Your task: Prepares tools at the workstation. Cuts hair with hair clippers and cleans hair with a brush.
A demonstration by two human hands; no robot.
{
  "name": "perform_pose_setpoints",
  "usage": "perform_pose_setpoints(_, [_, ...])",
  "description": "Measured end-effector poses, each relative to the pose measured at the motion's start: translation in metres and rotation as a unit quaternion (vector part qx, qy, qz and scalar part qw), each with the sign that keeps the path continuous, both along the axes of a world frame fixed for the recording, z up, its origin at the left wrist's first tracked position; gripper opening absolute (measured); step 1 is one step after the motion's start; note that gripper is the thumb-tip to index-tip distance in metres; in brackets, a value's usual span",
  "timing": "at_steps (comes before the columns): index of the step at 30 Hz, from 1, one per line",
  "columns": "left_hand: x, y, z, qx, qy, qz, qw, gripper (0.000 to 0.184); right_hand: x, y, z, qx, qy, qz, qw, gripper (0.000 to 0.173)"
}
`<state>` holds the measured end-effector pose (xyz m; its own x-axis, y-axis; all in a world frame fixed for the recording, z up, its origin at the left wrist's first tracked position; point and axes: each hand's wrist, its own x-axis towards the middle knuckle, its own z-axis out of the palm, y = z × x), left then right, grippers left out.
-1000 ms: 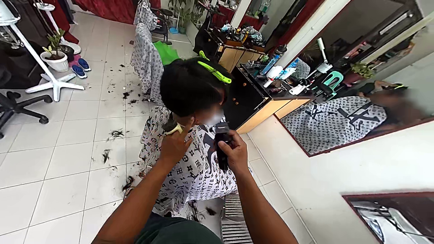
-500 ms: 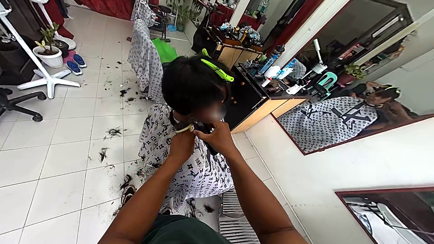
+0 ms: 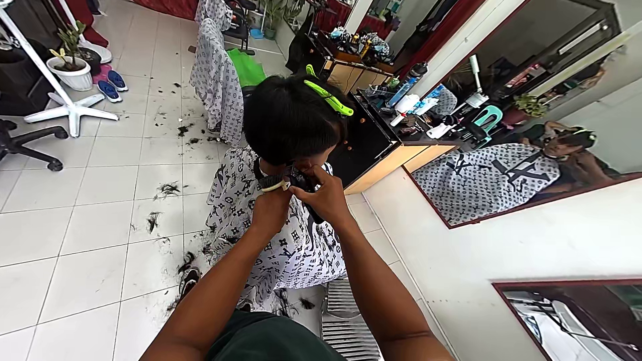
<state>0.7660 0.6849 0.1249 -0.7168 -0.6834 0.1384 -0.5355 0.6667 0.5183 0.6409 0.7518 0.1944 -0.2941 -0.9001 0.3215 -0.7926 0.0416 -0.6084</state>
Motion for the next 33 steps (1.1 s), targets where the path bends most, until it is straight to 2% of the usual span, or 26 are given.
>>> perform_pose_setpoints(4, [0.0, -0.002, -0.002, -0.009, 0.002, -0.006, 1.0, 0.027, 0.0, 0.001, -0.003, -0.027, -0.011, -0.008, 1.0, 0.041])
perform_pose_setpoints(12, [0.0, -0.001, -0.004, -0.008, 0.032, 0.002, 0.999, 0.019, 0.0, 0.001, -0.006, -0.016, -0.004, 0.005, 1.0, 0.038])
perform_pose_setpoints(20, [0.001, -0.002, -0.008, -0.021, 0.036, 0.001, 0.999, 0.028, 0.0, 0.001, -0.012, -0.072, -0.028, -0.005, 0.997, 0.037])
perform_pose_setpoints(25, [0.002, 0.0, -0.004, -0.015, 0.029, 0.003, 0.999, 0.02, 0.002, 0.0, -0.013, -0.061, -0.012, -0.004, 0.998, 0.038])
perform_pose_setpoints(31, [0.003, -0.003, -0.004, -0.014, 0.017, -0.007, 1.0, 0.037, 0.004, 0.005, -0.017, -0.097, -0.059, -0.02, 0.993, 0.035])
perform_pose_setpoints(33, [0.008, -0.005, -0.01, -0.038, 0.058, -0.024, 0.997, 0.045, 0.008, 0.014, -0.02, -0.109, -0.098, -0.029, 0.989, 0.034])
